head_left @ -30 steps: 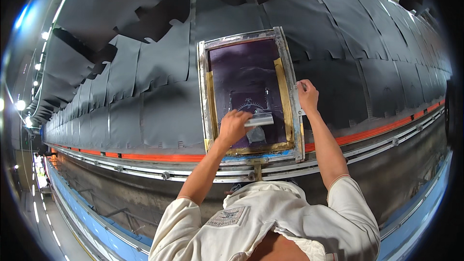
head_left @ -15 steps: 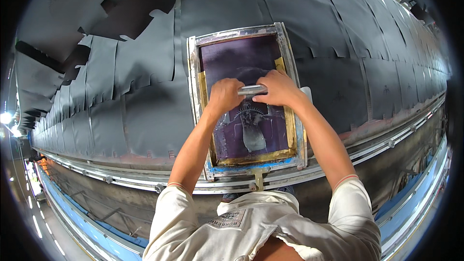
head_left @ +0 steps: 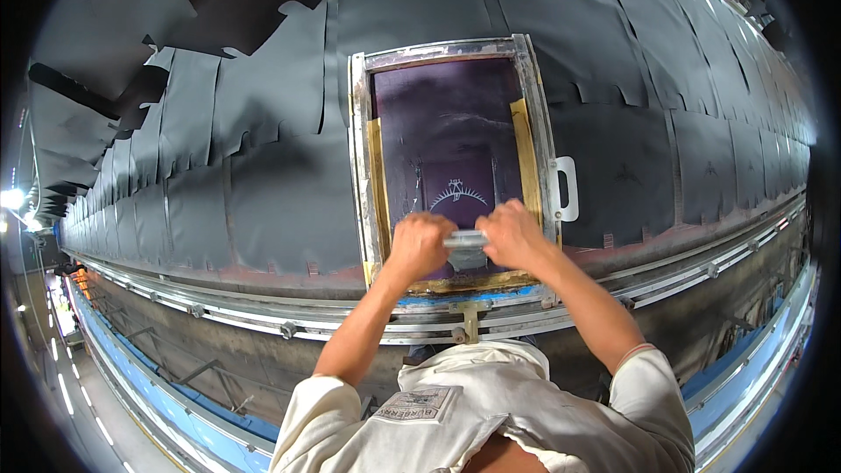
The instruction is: The person uses a squeegee to spread purple ink across a screen printing frame. They repeatedly pull the squeegee from the top to the bottom of the frame to ensure even coverage of the ink on the mesh surface.
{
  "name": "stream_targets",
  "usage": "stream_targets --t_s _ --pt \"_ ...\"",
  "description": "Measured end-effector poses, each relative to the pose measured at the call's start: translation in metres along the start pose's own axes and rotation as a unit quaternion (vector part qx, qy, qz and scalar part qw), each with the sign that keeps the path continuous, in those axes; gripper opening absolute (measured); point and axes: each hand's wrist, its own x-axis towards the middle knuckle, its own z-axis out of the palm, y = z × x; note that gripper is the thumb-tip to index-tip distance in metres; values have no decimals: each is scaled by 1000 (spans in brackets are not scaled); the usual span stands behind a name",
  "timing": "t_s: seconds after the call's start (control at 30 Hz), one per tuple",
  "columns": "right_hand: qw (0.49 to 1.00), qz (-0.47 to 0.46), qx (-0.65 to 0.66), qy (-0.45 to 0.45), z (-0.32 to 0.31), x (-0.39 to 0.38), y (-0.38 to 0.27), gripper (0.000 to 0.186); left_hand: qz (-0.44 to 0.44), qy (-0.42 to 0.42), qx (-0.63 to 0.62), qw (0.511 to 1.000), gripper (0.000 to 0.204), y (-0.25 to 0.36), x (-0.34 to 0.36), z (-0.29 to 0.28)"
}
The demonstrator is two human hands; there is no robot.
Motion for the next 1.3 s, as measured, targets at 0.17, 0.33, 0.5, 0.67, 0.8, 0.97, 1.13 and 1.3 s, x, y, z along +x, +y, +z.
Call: stream_targets --t_s 0.17,0.33,0.5,0.67,0.8,0.97,1.13,1.3 --pt "995 73 -38 -57 -33 88 48 17 7 21 72 997 20 -36 85 -28" --pt "996 84 -10 -35 -36 115 68 17 -12 16 35 999 13 -54 116 -30" --pt "997 68 -15 -36 -33 105 58 16 13 49 29 998 16 -54 105 -21" --pt "1000 10 2 6 7 15 12 21 12 17 55 998 19 -8 12 2" --pt "992 46 120 -14 2 -28 -18 49 7 -14 6 1000 23 13 -17 2" --pt "900 277 -43 334 -27 -22 70 45 1 28 62 998 17 -17 37 -23" --pt "837 422 190 290 -9 -18 99 35 -26 27 -1 999 22 -42 86 -37" --pt "831 370 229 347 -4 -35 126 29 28 98 45 994 54 6 -15 17"
